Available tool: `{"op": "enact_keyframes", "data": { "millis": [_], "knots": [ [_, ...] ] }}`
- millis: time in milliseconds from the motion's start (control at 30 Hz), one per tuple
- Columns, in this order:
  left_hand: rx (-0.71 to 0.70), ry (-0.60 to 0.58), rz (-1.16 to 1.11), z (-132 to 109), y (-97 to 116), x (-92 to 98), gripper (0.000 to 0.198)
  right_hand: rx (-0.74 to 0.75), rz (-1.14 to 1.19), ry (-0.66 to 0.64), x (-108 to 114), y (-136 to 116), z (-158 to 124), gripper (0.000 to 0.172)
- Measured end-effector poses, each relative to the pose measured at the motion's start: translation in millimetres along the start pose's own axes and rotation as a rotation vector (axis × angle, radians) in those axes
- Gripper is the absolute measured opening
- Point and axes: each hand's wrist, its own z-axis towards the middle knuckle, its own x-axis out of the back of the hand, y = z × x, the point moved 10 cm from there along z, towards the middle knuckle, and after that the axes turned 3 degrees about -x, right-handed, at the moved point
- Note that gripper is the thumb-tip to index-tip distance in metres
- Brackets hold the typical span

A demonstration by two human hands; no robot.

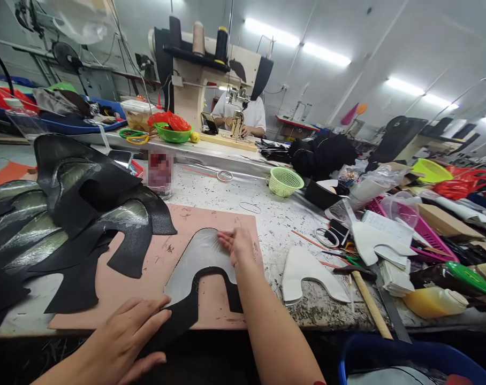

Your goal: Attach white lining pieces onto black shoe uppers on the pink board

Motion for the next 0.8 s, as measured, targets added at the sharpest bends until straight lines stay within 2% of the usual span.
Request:
{"op": "enact_keyframes", "data": {
  "millis": [67,100,133,167,233,333,400,467,533,600,700,800],
  "knots": [
    [-0.021,-0.152,0.006,24,-3,-10.0,0.02,0.035,0.0,0.078,16,1,2,0.013],
    [-0.007,-0.211,-0.008,39,-7,-15.5,0.018,0.073,-0.049,0.096,18,0,1,0.007],
    [0.025,-0.25,-0.029,57,-12,-20.9,0.019,0.13,-0.145,0.1,15,-3,-3,0.01],
    [0.071,-0.255,-0.056,76,-19,-25.5,0.02,0.198,-0.272,0.098,9,-6,-7,0.015],
    [0.177,-0.166,-0.108,113,-35,-31.2,0.019,0.323,-0.541,0.086,-8,-12,-14,0.014],
    [0.286,-0.086,-0.116,145,-55,-49.4,0.022,0.365,-0.731,0.101,-17,-13,-15,0.014],
    [0.32,-0.078,-0.117,149,-61,-60.8,0.021,0.344,-0.796,0.149,-5,-15,-15,0.016],
    [0.315,-0.096,-0.107,146,-60,-67.5,0.018,0.31,-0.848,0.226,16,-15,-19,0.017],
    [0.291,-0.129,-0.093,143,-55,-70.3,0.017,0.286,-0.958,0.318,41,-11,-32,0.017],
    [0.264,-0.169,-0.082,141,-48,-72.6,0.025,0.293,-1.11,0.393,61,1,-56,0.018],
    [0.251,-0.24,-0.084,142,-44,-79.7,0.044,0.335,-1.227,0.413,81,39,-110,0.019],
    [0.237,-0.302,-0.102,145,-46,-87.9,0.055,0.241,-1.157,0.333,97,94,-171,0.024]
  ]
}}
